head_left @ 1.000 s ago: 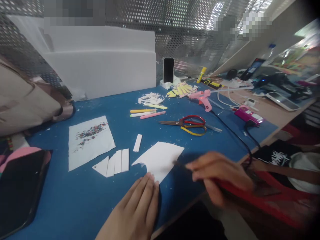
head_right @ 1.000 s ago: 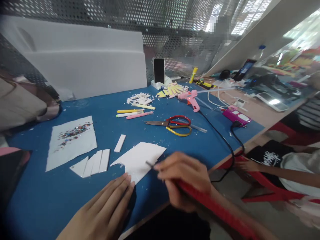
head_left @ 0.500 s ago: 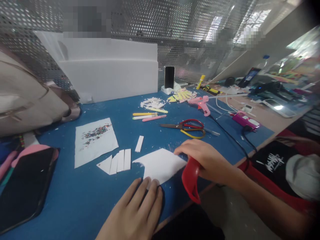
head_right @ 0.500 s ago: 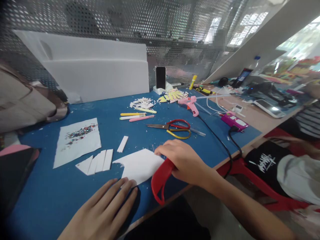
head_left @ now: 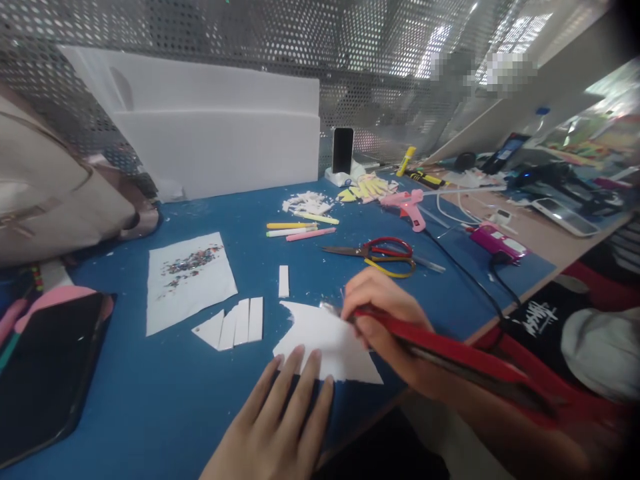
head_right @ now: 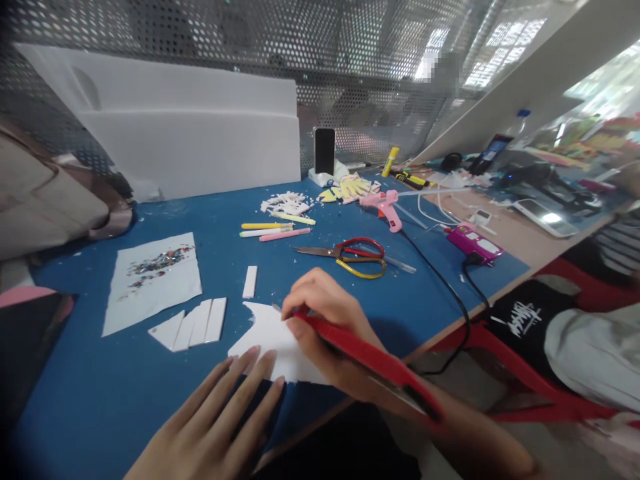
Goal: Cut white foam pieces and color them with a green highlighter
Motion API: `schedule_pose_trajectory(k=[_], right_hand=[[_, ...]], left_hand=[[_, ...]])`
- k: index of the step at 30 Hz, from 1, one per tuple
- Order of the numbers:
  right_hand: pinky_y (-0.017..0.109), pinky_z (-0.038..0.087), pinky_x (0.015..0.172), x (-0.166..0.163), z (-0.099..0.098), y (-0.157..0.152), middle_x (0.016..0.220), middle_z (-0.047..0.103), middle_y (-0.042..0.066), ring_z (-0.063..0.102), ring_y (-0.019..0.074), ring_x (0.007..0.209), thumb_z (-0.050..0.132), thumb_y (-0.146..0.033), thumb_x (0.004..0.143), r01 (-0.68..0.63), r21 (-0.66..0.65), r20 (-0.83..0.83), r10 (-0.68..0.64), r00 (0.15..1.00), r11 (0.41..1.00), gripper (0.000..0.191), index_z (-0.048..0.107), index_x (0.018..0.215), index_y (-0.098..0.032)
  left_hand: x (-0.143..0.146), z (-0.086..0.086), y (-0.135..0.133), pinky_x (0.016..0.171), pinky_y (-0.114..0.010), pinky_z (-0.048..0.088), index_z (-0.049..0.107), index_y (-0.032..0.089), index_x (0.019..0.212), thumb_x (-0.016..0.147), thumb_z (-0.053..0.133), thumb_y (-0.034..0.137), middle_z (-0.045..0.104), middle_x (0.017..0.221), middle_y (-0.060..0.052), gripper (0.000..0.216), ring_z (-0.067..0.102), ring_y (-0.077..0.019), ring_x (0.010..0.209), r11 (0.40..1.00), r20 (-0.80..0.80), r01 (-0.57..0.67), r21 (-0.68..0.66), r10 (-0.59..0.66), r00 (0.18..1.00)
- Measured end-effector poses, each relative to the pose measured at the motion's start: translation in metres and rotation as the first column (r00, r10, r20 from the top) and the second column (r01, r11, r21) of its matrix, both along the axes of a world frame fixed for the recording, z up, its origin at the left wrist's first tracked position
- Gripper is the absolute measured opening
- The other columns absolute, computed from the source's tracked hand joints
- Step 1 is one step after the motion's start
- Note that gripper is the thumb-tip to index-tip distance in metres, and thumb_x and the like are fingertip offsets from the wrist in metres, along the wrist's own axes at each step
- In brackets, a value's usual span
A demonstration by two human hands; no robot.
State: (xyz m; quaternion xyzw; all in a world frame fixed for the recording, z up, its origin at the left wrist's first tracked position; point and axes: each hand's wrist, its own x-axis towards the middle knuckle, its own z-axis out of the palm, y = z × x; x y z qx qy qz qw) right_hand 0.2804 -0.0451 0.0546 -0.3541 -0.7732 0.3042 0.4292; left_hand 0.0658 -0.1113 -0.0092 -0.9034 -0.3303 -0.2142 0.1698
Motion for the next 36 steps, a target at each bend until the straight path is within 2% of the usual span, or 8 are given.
schedule_pose_trajectory(k=[7,11,16,20,24,27,31,36], right_hand=[[0.03,0.049,0.074,-0.028,-0.03,0.008,0.09,0.057,0.005,0.056,0.0159,0.081,0.059,-0.024,0.087,-0.006,-0.011,0.054,0.007,0.999,1.0,0.006,0.059,0.089,-0.018],[0.032,0.05,0.077,-0.029,-0.036,0.009,0.091,0.057,0.005,0.057,0.0167,0.085,0.057,-0.022,0.088,-0.014,-0.038,0.083,0.017,0.996,0.999,0.004,0.057,0.091,-0.018],[0.031,0.05,0.077,-0.033,-0.041,0.006,0.094,0.058,0.005,0.058,0.0161,0.087,0.052,-0.014,0.087,-0.024,0.012,0.044,0.024,0.999,1.0,0.006,0.052,0.091,-0.018],[0.027,0.05,0.068,-0.036,-0.042,0.004,0.09,0.057,0.006,0.057,0.0142,0.077,0.049,-0.011,0.086,-0.05,0.054,0.119,0.044,0.992,0.997,0.008,0.05,0.09,-0.018],[0.025,0.046,0.06,-0.038,-0.041,0.003,0.085,0.054,0.004,0.051,0.0126,0.069,0.046,-0.011,0.085,-0.063,0.072,0.174,0.05,0.984,0.995,0.007,0.048,0.086,-0.018],[0.024,0.041,0.057,-0.041,-0.038,0.003,0.08,0.05,0.003,0.048,0.0117,0.066,0.045,-0.011,0.085,-0.073,0.043,0.194,0.064,0.979,0.996,0.007,0.046,0.083,-0.018],[0.025,0.037,0.057,-0.043,-0.031,0.008,0.078,0.046,0.001,0.044,0.0102,0.063,0.045,-0.013,0.086,-0.074,-0.02,0.21,0.076,0.975,0.997,0.009,0.044,0.079,-0.018],[0.027,0.036,0.062,-0.042,-0.022,0.023,0.076,0.045,0.0,0.046,0.0111,0.067,0.045,-0.016,0.09,-0.094,-0.073,0.202,0.107,0.974,0.993,0.014,0.043,0.077,-0.018]], left_hand=[[-0.008,-0.001,0.007,0.091,-0.04,0.055,0.049,0.016,0.137,0.094,0.046,0.037,0.061,0.132,-0.015,0.047,0.061,-0.0312,0.118,0.998,-0.22,0.039,0.041,-0.029,0.975],[-0.009,-0.006,0.007,0.088,-0.039,0.057,0.051,0.017,0.135,0.094,0.045,0.035,0.062,0.13,-0.013,0.045,0.062,-0.0309,0.115,0.999,-0.164,0.017,0.027,-0.012,0.986],[-0.009,-0.013,0.006,0.092,-0.044,0.056,0.054,0.017,0.131,0.094,0.041,0.024,0.06,0.132,-0.017,0.039,0.057,-0.0356,0.121,0.998,-0.057,0.047,-0.045,-0.05,0.997],[-0.009,-0.012,0.006,0.092,-0.046,0.056,0.055,0.017,0.129,0.095,0.037,0.02,0.059,0.132,-0.018,0.039,0.056,-0.036,0.123,0.995,0.028,0.05,-0.088,-0.047,0.998],[-0.008,-0.011,0.007,0.095,-0.046,0.054,0.053,0.014,0.131,0.094,0.04,0.016,0.06,0.13,-0.018,0.04,0.054,-0.0354,0.125,0.993,-0.017,0.063,-0.098,-0.065,0.998],[-0.01,-0.009,0.009,0.095,-0.046,0.054,0.051,0.012,0.133,0.095,0.037,0.019,0.06,0.13,-0.019,0.041,0.054,-0.0363,0.124,0.99,-0.039,0.083,-0.117,-0.088,0.995],[-0.017,0.0,0.016,0.091,-0.042,0.057,0.052,0.014,0.133,0.096,0.033,0.018,0.064,0.126,-0.015,0.042,0.061,-0.0314,0.117,0.984,-0.078,0.138,-0.11,-0.147,0.986],[-0.019,0.008,0.029,0.086,-0.033,0.058,0.065,0.01,0.11,0.089,0.033,0.002,0.073,0.108,-0.01,0.039,0.069,-0.0234,0.102,0.983,0.077,0.179,-0.039,-0.175,0.981]])
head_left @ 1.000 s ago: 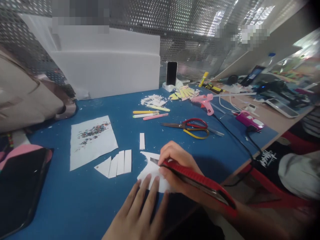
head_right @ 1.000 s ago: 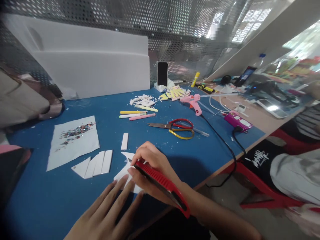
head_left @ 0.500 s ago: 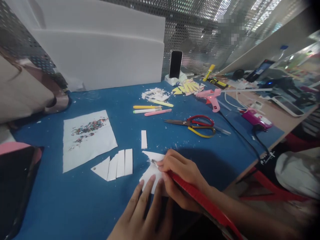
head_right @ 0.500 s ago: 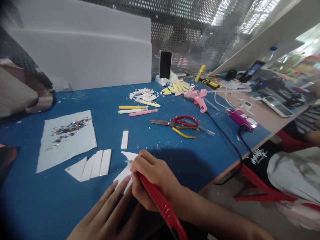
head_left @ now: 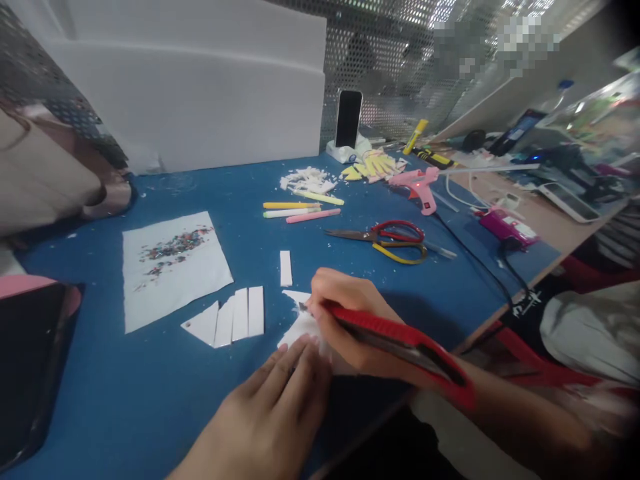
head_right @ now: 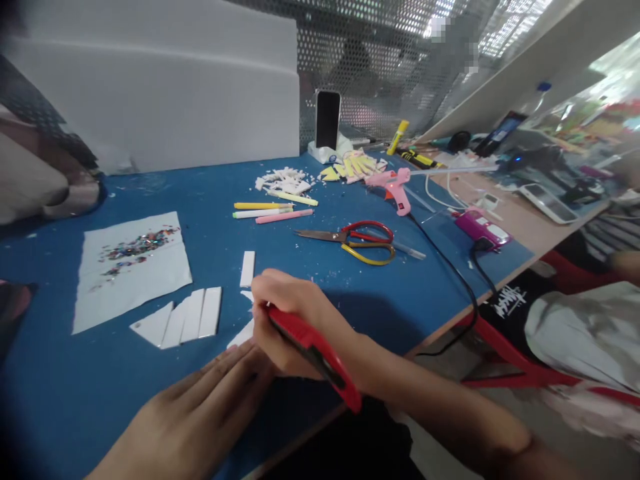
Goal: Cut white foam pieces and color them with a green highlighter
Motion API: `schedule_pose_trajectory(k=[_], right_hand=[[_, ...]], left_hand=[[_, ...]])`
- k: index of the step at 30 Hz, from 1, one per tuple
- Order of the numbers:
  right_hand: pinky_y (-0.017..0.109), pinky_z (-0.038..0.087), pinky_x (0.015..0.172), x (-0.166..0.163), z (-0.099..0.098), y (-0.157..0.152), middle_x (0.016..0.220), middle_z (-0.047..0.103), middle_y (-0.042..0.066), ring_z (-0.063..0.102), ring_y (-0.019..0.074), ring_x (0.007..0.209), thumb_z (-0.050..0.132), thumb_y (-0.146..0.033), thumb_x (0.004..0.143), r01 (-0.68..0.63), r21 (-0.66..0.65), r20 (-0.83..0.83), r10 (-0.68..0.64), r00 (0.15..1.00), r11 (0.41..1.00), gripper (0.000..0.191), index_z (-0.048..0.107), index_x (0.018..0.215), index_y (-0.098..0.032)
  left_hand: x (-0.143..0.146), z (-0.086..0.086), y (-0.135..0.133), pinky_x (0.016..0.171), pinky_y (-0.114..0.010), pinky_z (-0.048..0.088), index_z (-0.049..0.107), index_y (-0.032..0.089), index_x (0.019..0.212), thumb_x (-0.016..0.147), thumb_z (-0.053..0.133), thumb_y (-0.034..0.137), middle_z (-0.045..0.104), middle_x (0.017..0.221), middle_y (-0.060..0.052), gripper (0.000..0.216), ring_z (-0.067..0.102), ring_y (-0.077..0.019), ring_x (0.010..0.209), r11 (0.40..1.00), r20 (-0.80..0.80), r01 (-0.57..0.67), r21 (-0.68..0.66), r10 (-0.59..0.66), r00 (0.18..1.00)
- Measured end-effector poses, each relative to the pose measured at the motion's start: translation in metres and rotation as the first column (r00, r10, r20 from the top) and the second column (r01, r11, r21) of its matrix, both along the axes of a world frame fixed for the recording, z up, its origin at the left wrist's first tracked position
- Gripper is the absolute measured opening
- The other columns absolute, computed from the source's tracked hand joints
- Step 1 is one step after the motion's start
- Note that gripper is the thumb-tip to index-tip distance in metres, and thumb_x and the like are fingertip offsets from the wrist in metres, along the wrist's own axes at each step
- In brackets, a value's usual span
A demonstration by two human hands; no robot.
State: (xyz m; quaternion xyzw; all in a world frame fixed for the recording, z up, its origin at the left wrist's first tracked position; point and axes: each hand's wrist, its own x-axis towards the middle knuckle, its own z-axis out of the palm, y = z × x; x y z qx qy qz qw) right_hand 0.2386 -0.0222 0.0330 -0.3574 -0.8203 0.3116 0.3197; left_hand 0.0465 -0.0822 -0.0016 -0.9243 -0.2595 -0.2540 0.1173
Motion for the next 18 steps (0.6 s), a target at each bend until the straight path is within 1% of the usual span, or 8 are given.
schedule_pose_trajectory(k=[2,6,11,13,18], right_hand=[[0.027,0.035,0.062,0.0011,0.0015,0.0059,0.073,0.045,-0.001,0.045,0.0111,0.067,0.045,-0.016,0.092,-0.033,0.005,-0.007,0.033,0.999,0.999,0.018,0.043,0.075,-0.017],[0.027,0.036,0.063,0.0035,0.0002,0.0119,0.072,0.047,-0.001,0.046,0.0115,0.068,0.045,-0.018,0.094,-0.075,0.021,-0.016,0.076,0.997,0.997,0.02,0.047,0.075,-0.016],[0.027,0.037,0.063,0.0052,0.0002,0.0093,0.074,0.05,0.0,0.047,0.0113,0.069,0.047,-0.016,0.093,-0.076,0.021,-0.022,0.077,0.997,0.997,0.016,0.05,0.077,-0.015],[0.026,0.036,0.062,0.0053,0.0018,0.0075,0.075,0.049,0.0,0.046,0.0108,0.068,0.047,-0.016,0.092,-0.075,0.019,-0.015,0.076,0.997,0.997,0.015,0.049,0.077,-0.016],[0.026,0.032,0.059,0.0034,0.0035,0.0103,0.071,0.044,-0.002,0.041,0.0097,0.065,0.046,-0.014,0.091,-0.084,0.006,0.004,0.084,0.996,0.996,0.02,0.042,0.072,-0.017]], left_hand=[[0.003,-0.0007,0.004,0.087,-0.031,0.058,0.066,0.009,0.107,0.09,0.036,0.002,0.074,0.102,-0.01,0.035,0.07,-0.0215,0.099,1.0,0.043,-0.006,0.02,0.005,0.999],[0.0091,-0.0017,0.008,0.087,-0.034,0.058,0.066,0.008,0.103,0.091,0.043,0.005,0.074,0.098,-0.01,0.026,0.071,-0.0234,0.099,1.0,0.091,-0.015,0.012,0.014,0.996],[0.0109,0.0008,0.0091,0.08,-0.031,0.06,0.066,0.009,0.099,0.092,0.04,0.004,0.075,0.094,-0.009,0.027,0.072,-0.0233,0.095,0.999,0.117,-0.032,0.001,0.032,0.993],[0.0107,-0.0002,0.0089,0.078,-0.033,0.061,0.066,0.008,0.099,0.091,0.04,0.004,0.075,0.094,-0.01,0.027,0.072,-0.025,0.094,1.0,0.133,-0.028,-0.014,0.029,0.991],[0.0095,-0.0038,0.0073,0.079,-0.033,0.06,0.066,0.008,0.102,0.091,0.041,0.004,0.074,0.097,-0.011,0.028,0.071,-0.0259,0.096,0.999,0.141,-0.016,-0.036,0.021,0.99]])
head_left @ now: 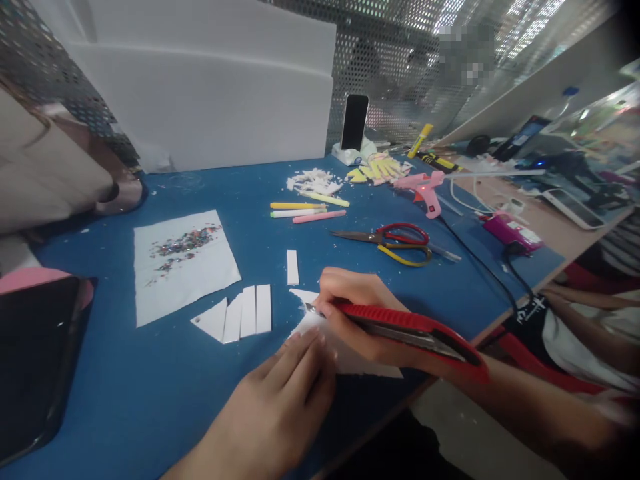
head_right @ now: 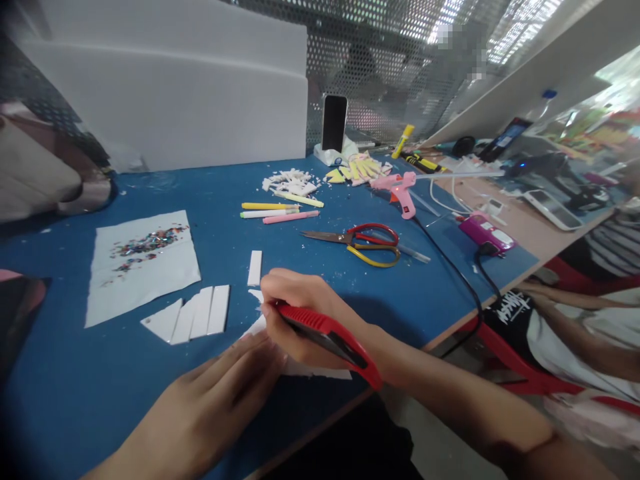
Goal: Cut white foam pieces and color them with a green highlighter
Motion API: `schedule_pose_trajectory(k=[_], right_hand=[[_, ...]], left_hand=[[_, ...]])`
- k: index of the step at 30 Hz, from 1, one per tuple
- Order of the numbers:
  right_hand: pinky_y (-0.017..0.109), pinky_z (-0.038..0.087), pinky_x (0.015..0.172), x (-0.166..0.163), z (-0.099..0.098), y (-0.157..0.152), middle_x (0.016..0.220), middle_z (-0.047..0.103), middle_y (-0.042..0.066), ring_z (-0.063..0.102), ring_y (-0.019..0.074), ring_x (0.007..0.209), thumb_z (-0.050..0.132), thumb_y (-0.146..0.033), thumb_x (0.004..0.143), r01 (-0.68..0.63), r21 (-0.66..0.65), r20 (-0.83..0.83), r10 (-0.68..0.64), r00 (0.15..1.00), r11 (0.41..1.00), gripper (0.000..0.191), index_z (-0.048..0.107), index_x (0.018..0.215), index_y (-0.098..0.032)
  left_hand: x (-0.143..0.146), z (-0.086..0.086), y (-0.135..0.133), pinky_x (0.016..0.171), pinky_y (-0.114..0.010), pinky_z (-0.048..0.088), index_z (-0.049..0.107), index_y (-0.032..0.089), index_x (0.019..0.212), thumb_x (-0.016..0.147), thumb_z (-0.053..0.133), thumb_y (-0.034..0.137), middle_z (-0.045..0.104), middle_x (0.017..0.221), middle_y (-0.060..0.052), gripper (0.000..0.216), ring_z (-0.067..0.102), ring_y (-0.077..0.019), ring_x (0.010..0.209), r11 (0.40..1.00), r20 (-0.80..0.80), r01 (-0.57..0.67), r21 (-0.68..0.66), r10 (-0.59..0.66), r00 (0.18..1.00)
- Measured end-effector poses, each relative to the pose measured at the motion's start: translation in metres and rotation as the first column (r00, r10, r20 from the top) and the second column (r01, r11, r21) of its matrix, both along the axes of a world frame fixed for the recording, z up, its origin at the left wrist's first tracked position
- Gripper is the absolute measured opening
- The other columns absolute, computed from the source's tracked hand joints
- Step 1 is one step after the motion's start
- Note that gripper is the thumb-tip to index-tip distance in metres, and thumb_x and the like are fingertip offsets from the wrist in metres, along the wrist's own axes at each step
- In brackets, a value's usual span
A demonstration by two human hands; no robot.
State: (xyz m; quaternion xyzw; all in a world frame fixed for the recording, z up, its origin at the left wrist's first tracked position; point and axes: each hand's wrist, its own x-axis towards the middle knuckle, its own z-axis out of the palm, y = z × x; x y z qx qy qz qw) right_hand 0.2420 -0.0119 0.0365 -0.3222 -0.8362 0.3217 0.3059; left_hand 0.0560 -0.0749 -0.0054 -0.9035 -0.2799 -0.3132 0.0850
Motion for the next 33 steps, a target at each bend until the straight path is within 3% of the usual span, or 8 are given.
schedule_pose_trajectory(k=[10,20,27,33], right_hand=[[0.027,0.029,0.058,-0.003,0.002,-0.003,0.072,0.04,-0.002,0.038,0.0097,0.063,0.045,-0.014,0.089,-0.015,0.006,0.097,0.014,0.995,1.0,0.019,0.034,0.074,-0.019],[0.026,0.031,0.057,0.002,0.0,-0.015,0.074,0.042,-0.001,0.039,0.0099,0.063,0.043,-0.012,0.087,0.004,0.049,0.073,-0.008,0.997,0.999,0.014,0.039,0.075,-0.018],[0.028,0.031,0.058,0.004,-0.002,-0.022,0.075,0.042,0.0,0.04,0.0115,0.064,0.043,-0.014,0.088,0.018,0.062,0.064,-0.022,0.998,0.998,0.013,0.04,0.076,-0.018],[0.028,0.033,0.058,0.008,0.001,-0.027,0.074,0.044,0.0,0.041,0.0122,0.065,0.044,-0.012,0.087,0.03,0.029,0.06,-0.032,0.998,0.999,0.016,0.038,0.074,-0.019]], left_hand=[[0.001,0.002,0.002,0.072,-0.033,0.062,0.063,0.007,0.103,0.094,0.039,0.007,0.075,0.093,-0.01,0.026,0.072,-0.0268,0.092,0.997,0.019,-0.007,-0.076,0.009,1.0],[0.002,0.002,0.0,0.081,-0.021,0.058,0.058,0.008,0.11,0.098,0.036,0.013,0.074,0.104,-0.01,0.026,0.072,-0.017,0.093,0.971,0.088,-0.065,-0.229,0.087,0.992],[0.0,0.003,0.001,0.075,-0.024,0.06,0.06,0.01,0.106,0.097,0.032,0.009,0.074,0.093,-0.006,0.029,0.073,-0.0169,0.085,0.99,0.018,-0.056,-0.126,0.059,0.998],[-0.002,0.002,0.002,0.069,-0.024,0.062,0.062,0.009,0.107,0.096,0.032,0.009,0.073,0.095,-0.008,0.031,0.073,-0.0188,0.085,0.995,-0.036,-0.039,-0.093,0.035,0.999]])
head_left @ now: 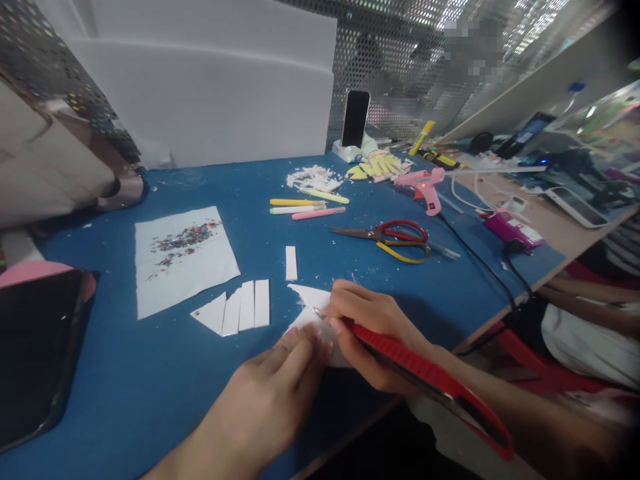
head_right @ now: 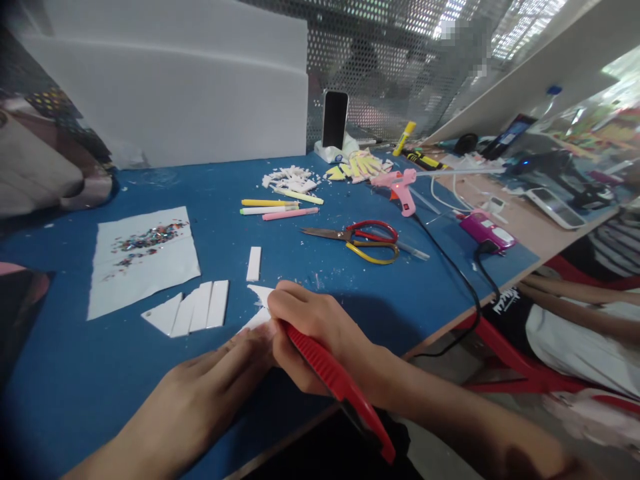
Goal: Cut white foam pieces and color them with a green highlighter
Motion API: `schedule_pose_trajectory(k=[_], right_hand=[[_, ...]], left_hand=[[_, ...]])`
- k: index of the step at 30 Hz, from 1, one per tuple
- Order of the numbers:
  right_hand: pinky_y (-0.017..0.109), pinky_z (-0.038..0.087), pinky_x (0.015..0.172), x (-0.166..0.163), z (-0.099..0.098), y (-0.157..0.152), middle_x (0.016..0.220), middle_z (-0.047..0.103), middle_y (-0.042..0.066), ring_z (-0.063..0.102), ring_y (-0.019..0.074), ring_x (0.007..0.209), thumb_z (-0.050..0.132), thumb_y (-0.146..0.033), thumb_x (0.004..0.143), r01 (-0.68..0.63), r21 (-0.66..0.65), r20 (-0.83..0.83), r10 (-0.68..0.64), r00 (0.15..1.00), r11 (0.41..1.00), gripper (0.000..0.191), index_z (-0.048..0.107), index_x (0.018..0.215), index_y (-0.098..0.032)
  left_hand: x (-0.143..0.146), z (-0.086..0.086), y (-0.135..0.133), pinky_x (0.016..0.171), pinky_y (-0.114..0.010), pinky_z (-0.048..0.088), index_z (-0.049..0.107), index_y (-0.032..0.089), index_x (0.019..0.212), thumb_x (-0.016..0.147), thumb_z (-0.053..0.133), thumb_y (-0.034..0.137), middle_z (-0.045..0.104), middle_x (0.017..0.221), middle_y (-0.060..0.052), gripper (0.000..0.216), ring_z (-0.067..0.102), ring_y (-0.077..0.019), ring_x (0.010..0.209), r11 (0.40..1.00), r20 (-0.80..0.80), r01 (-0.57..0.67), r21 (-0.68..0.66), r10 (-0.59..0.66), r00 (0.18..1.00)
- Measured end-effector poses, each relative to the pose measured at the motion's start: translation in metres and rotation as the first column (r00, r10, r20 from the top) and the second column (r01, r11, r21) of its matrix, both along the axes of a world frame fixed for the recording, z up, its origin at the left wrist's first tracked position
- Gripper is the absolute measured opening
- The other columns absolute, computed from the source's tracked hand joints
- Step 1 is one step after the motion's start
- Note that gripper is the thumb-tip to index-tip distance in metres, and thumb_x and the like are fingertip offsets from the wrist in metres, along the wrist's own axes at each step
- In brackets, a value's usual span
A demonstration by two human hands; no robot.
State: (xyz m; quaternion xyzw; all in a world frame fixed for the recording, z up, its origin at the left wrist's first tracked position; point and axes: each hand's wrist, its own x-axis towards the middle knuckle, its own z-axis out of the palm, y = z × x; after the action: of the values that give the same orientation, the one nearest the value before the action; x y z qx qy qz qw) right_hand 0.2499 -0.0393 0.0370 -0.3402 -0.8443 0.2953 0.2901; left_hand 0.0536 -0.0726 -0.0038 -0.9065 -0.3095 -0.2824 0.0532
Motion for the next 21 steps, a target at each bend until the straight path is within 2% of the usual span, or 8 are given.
schedule_pose_trajectory(k=[4,14,21], right_hand=[[0.027,0.033,0.057,0.003,0.002,-0.002,0.075,0.045,0.0,0.042,0.0112,0.064,0.045,-0.011,0.087,0.003,-0.038,0.012,-0.002,1.0,0.999,0.015,0.039,0.075,-0.018],[0.026,0.033,0.057,0.007,0.004,-0.008,0.076,0.044,0.0,0.043,0.0103,0.064,0.046,-0.009,0.088,0.0,-0.047,0.021,0.001,1.0,0.999,0.01,0.046,0.08,-0.016],[0.027,0.033,0.058,0.008,0.004,-0.011,0.077,0.045,0.0,0.044,0.011,0.066,0.046,-0.009,0.088,0.012,-0.088,0.029,-0.009,1.0,0.996,0.016,0.039,0.077,-0.018]], left_hand=[[0.0,0.0,-0.001,0.067,-0.023,0.062,0.06,0.007,0.107,0.095,0.033,0.009,0.073,0.092,-0.009,0.03,0.073,-0.0192,0.084,1.0,0.02,-0.002,-0.024,0.002,1.0],[0.005,0.001,-0.004,0.078,-0.02,0.058,0.058,0.012,0.105,0.096,0.035,0.012,0.074,0.1,-0.008,0.025,0.073,-0.0129,0.082,0.978,0.126,-0.036,-0.204,0.063,0.99],[0.004,-0.002,-0.003,0.079,-0.02,0.058,0.057,0.011,0.107,0.098,0.035,0.015,0.074,0.101,-0.011,0.024,0.073,-0.0153,0.086,0.984,0.146,-0.042,-0.173,0.068,0.987]])
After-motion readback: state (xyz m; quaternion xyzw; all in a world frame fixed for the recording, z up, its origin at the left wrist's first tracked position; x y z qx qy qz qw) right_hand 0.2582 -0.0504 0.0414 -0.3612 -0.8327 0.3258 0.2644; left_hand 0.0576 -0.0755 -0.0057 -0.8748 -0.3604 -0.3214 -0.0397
